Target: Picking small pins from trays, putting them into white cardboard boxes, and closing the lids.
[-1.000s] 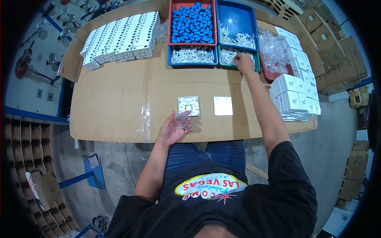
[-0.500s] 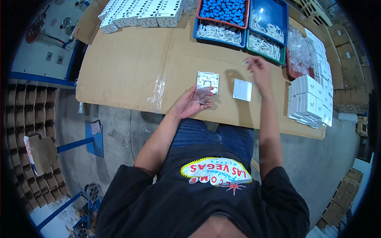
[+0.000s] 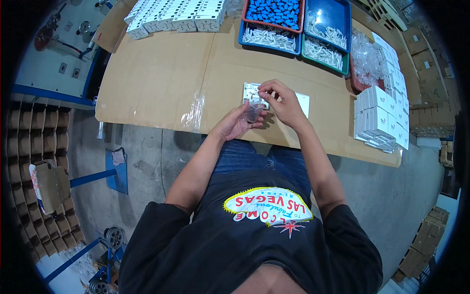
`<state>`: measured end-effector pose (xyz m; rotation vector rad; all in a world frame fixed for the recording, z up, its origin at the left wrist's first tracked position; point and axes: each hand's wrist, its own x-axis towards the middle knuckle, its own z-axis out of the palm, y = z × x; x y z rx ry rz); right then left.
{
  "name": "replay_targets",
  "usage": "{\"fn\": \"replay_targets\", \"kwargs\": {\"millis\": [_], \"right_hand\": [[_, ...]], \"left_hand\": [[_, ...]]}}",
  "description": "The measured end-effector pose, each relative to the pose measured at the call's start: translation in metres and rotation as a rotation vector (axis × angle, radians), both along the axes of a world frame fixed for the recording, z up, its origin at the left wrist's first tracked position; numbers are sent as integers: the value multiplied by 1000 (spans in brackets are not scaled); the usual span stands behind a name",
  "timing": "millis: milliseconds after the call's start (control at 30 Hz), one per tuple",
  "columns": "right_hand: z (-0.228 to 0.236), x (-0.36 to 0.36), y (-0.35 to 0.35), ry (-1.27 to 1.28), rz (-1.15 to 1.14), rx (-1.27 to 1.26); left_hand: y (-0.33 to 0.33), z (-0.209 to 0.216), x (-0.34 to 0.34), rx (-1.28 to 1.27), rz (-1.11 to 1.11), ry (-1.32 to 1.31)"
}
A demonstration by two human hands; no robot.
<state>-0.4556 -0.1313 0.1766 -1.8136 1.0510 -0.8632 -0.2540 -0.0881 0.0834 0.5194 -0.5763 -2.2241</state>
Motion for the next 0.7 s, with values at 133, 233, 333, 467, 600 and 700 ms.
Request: {"fn": "replay_targets", "kwargs": {"millis": [133, 233, 333, 467, 600, 700], "right_hand": [[-3, 3, 2, -12, 1, -35], [-5, 3, 7, 1, 46, 90], [-17, -4, -1, 106, 155, 60], [-26, -4, -7, 208, 338, -29], [-5, 6, -1, 153, 274, 503], [-1, 7, 1, 137, 205, 524]], "left_hand": [[0, 2, 0, 7, 4, -5], [0, -3, 0, 16, 11, 4], [-2, -7, 0, 8, 2, -7], [0, -6, 1, 3, 18, 15], [0, -13, 3, 17, 31, 37], [1, -1, -1, 66, 35, 60]]}}
